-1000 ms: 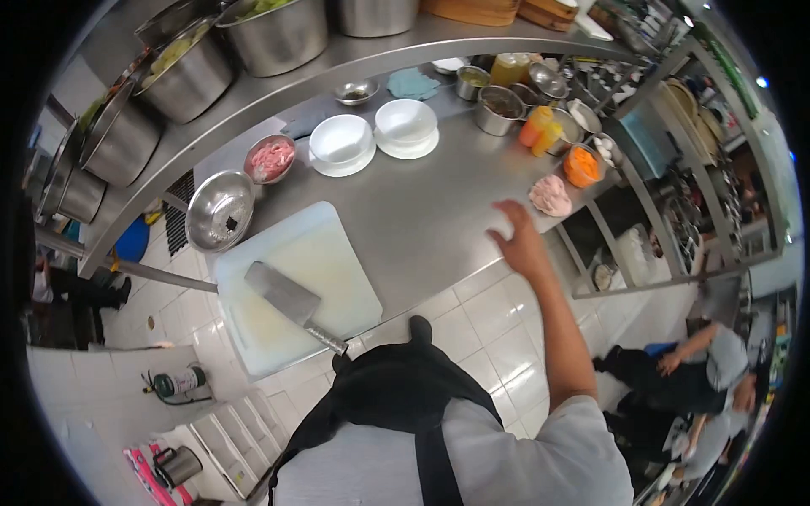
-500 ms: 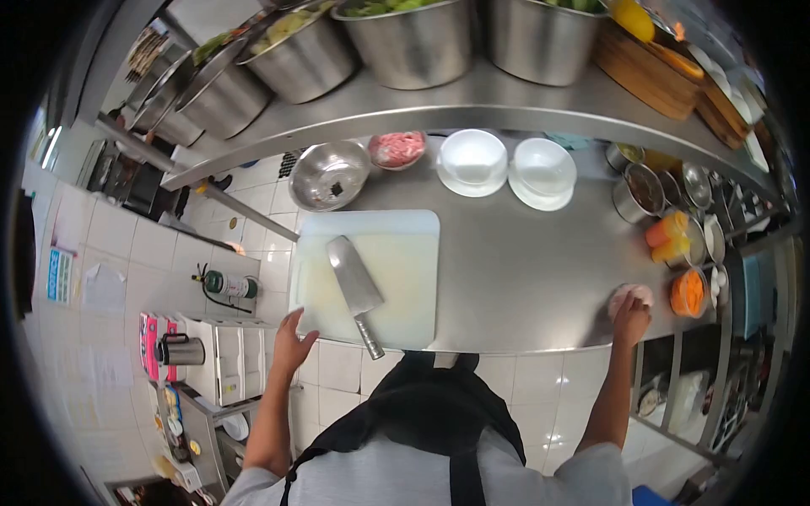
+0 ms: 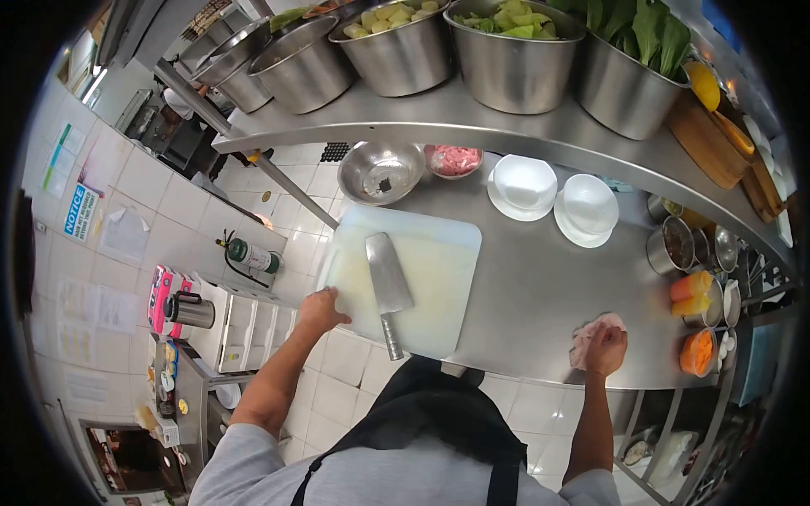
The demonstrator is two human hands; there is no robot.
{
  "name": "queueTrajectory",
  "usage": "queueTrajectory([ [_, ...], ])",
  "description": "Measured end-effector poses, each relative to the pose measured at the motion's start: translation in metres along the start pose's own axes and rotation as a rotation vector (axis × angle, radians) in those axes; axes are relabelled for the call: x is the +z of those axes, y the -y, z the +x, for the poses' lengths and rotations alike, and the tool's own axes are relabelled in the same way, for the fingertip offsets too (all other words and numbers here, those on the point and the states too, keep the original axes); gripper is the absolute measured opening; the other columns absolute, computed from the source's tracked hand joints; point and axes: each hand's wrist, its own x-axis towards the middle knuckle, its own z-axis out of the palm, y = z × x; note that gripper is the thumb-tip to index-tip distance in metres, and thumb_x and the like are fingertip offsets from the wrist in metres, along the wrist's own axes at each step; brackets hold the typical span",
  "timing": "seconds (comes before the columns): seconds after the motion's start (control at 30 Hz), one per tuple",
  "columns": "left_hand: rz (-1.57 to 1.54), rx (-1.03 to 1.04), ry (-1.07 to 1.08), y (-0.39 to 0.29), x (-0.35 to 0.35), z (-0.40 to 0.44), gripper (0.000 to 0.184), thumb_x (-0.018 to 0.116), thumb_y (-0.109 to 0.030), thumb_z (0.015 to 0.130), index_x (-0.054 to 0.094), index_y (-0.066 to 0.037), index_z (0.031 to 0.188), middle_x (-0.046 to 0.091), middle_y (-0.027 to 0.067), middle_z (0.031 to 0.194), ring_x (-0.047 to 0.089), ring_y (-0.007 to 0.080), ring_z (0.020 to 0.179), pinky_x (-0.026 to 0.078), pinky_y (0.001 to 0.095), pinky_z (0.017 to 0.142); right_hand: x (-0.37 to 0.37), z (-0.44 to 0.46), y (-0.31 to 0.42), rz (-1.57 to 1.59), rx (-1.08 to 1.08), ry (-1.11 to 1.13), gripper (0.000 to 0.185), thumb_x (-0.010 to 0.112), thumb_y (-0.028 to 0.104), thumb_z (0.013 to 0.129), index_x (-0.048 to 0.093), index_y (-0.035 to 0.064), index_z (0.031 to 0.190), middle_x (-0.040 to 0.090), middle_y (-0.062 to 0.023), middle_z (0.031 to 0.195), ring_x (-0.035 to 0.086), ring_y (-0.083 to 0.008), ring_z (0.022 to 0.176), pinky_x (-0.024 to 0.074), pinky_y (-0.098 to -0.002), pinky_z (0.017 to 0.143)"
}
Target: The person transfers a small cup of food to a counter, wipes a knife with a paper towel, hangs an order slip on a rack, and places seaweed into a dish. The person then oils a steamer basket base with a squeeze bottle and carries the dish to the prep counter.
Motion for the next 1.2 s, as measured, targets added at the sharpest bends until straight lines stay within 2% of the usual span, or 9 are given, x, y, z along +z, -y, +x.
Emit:
queueTrajectory([
  [0.1, 0.018, 0.029, -0.015, 0.002, 0.003, 0.000, 0.075, 0.094, -0.047, 0.065, 0.065, -0.002, 0.117, 0.072, 0.0166, 0.115, 0.073, 0.0353, 0.104, 0.058, 0.0452, 0.091, 0.005, 0.000, -0.010, -0.040, -0.056, 0.005, 0.034, 0.066, 0.037, 0.096, 0.062, 0.0056, 0.085, 0.063, -0.0139, 0.094, 0.064, -0.0376, 0.095, 0.0512, -0.0512, 0.081],
  [0.2, 0.021, 0.059, -0.067, 0.008, 0.010, 0.001, 0.076, 0.094, -0.047, 0.066, 0.064, -0.002, 0.119, 0.073, 0.0169, 0.113, 0.073, 0.0359, 0.103, 0.059, 0.0457, 0.090, 0.004, -0.004, 0.000, -0.147, -0.007, -0.124, 0.032, 0.065, 0.038, 0.096, 0.065, 0.0064, 0.099, 0.065, -0.0149, 0.109, 0.061, -0.0390, 0.110, 0.0495, -0.0539, 0.093],
  [0.3, 0.023, 0.060, -0.067, 0.006, 0.010, 0.001, 0.076, 0.093, -0.048, 0.066, 0.064, -0.002, 0.119, 0.072, 0.0171, 0.114, 0.073, 0.0361, 0.103, 0.058, 0.0456, 0.090, 0.007, -0.012, 0.003, -0.139, 0.007, -0.111, 0.039, 0.065, 0.038, 0.095, 0.067, 0.0066, 0.117, 0.064, -0.0162, 0.126, 0.058, -0.0396, 0.122, 0.0470, -0.0552, 0.101],
  [0.43, 0.029, 0.011, 0.060, -0.001, -0.008, -0.002, 0.079, 0.094, -0.048, 0.067, 0.063, -0.001, 0.122, 0.071, 0.0186, 0.123, 0.072, 0.0349, 0.108, 0.057, 0.0447, 0.093, 0.015, -0.043, 0.008, -0.075, -0.182, -0.065, 0.046, 0.066, 0.033, 0.094, 0.066, 0.0067, 0.132, 0.063, -0.0181, 0.134, 0.056, -0.0398, 0.128, 0.0437, -0.0523, 0.108],
  [0.47, 0.029, -0.002, 0.119, -0.006, -0.014, 0.000, 0.080, 0.094, -0.048, 0.067, 0.062, -0.001, 0.123, 0.070, 0.0193, 0.127, 0.071, 0.0343, 0.111, 0.057, 0.0441, 0.094, 0.015, -0.045, 0.011, -0.045, -0.184, -0.064, 0.046, 0.067, 0.033, 0.094, 0.067, 0.0065, 0.131, 0.063, -0.0181, 0.134, 0.056, -0.0398, 0.128, 0.0435, -0.0523, 0.108],
  [0.57, 0.051, 0.047, 0.046, 0.000, -0.004, 0.004, 0.072, 0.095, -0.048, 0.066, 0.065, -0.002, 0.113, 0.072, 0.0186, 0.117, 0.072, 0.0354, 0.105, 0.058, 0.0452, 0.090, 0.016, -0.046, 0.010, 0.009, -0.176, -0.061, 0.045, 0.069, 0.031, 0.091, 0.068, 0.0057, 0.129, 0.063, -0.0179, 0.133, 0.055, -0.0398, 0.128, 0.0431, -0.0519, 0.107],
  [0.67, 0.060, 0.028, 0.119, -0.009, -0.020, 0.002, 0.069, 0.095, -0.047, 0.066, 0.066, -0.002, 0.109, 0.074, 0.0190, 0.112, 0.073, 0.0366, 0.102, 0.058, 0.0455, 0.090, 0.018, -0.047, 0.007, 0.001, -0.179, -0.089, 0.044, 0.069, 0.030, 0.091, 0.068, 0.0061, 0.128, 0.063, -0.0171, 0.133, 0.056, -0.0393, 0.128, 0.0435, -0.0512, 0.107],
  [0.7, 0.037, 0.060, 0.042, -0.001, -0.010, 0.005, 0.072, 0.095, -0.051, 0.062, 0.071, -0.002, 0.108, 0.076, 0.0218, 0.100, 0.073, 0.0395, 0.098, 0.058, 0.0475, 0.088, 0.016, -0.046, 0.009, 0.008, -0.165, -0.080, 0.043, 0.070, 0.030, 0.090, 0.069, 0.0071, 0.127, 0.062, -0.0161, 0.133, 0.055, -0.0384, 0.128, 0.0435, -0.0507, 0.106],
  [1.2, 0.066, 0.072, 0.009, 0.004, 0.004, 0.002, 0.077, 0.093, -0.049, 0.068, 0.066, 0.000, 0.121, 0.073, 0.0212, 0.115, 0.072, 0.0378, 0.106, 0.057, 0.0460, 0.093, 0.010, -0.046, 0.014, 0.022, -0.115, -0.055, 0.045, 0.069, 0.033, 0.090, 0.069, 0.0087, 0.128, 0.061, -0.0131, 0.133, 0.053, -0.0354, 0.130, 0.0413, -0.0500, 0.108],
])
